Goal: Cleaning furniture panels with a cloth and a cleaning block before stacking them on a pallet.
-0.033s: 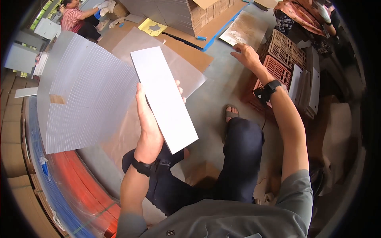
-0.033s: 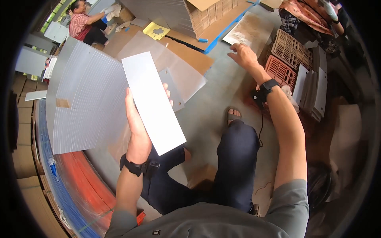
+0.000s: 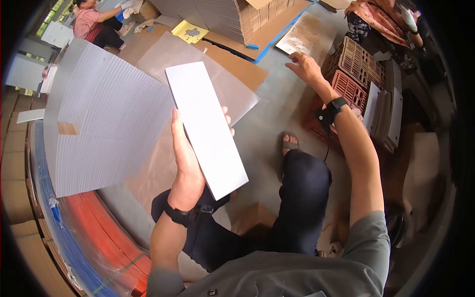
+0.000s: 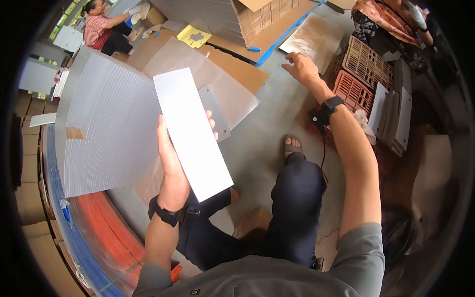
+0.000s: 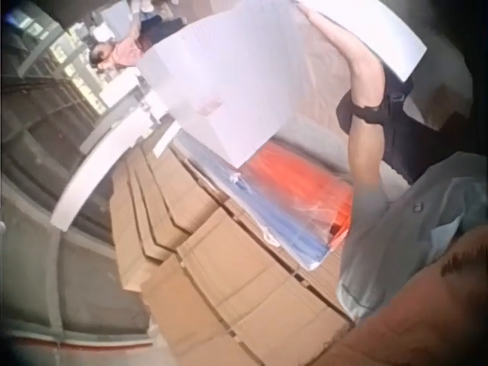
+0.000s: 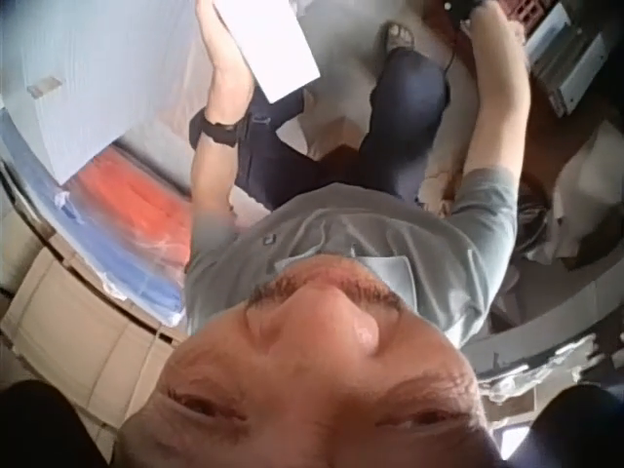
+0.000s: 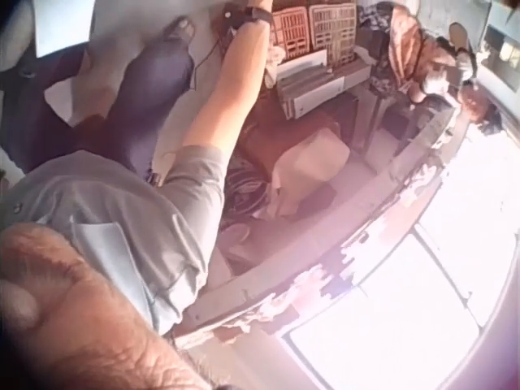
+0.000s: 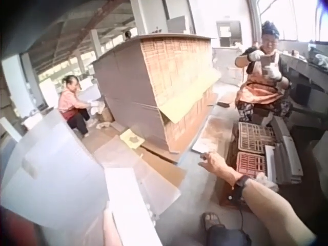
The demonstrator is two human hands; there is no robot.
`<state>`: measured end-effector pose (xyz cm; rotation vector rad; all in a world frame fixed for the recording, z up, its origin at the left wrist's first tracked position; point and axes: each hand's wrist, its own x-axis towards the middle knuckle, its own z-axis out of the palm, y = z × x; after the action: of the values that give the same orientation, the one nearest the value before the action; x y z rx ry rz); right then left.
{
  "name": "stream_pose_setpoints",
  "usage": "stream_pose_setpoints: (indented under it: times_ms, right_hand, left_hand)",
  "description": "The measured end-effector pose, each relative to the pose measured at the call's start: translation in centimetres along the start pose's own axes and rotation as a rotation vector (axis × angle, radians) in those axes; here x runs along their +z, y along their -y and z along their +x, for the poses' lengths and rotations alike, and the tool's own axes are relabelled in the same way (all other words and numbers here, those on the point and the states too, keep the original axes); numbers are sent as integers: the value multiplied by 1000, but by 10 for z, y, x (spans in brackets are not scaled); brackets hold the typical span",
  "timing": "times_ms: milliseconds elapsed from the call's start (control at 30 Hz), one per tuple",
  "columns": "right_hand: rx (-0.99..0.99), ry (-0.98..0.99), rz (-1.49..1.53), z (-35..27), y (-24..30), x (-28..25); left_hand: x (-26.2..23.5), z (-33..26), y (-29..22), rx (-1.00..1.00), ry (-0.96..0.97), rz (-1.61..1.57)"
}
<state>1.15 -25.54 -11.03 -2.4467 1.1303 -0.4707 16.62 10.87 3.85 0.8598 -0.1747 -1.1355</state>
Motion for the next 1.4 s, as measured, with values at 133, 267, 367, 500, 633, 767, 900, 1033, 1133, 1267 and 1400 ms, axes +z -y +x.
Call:
stream_pose_setpoints:
  times_ms: [133,267,367,500,633,767,900,1033,1133,1267,1400]
  right_hand:
    - [56,-47,69,80,-12,92]
    - [91,-79,-7,138,-7,165]
    - [101,-80,-103,171,-12,195]
    - [59,1,-188,184,-15,210]
    - [-49,-76,196,179,-36,202]
    - [-31,18,894,126,24,131]
    - [-95,49,1157,86,43,84]
    - [-263,210,1421,65,76,57]
    - [-249,340,1421,58,78,55]
    - [-36,528,1783,51,81,86]
    - [185,649,2067,42,89,104]
  left_hand:
    - [-9,12,1,-113,-167,28]
    - [-27,36,-4,-230,-210,139]
    - [-51,63,-2,-266,-102,127]
    - [-76,91,1,-289,19,15]
    - [-87,120,7,-356,118,-10]
    - [-96,133,9,-433,100,31]
    - [-96,137,16,-549,152,96]
    - [-87,131,13,-670,130,185]
    - [-81,130,16,-719,55,215]
    - [-70,125,15,-760,-1,232]
    - [-65,118,17,-742,-13,248]
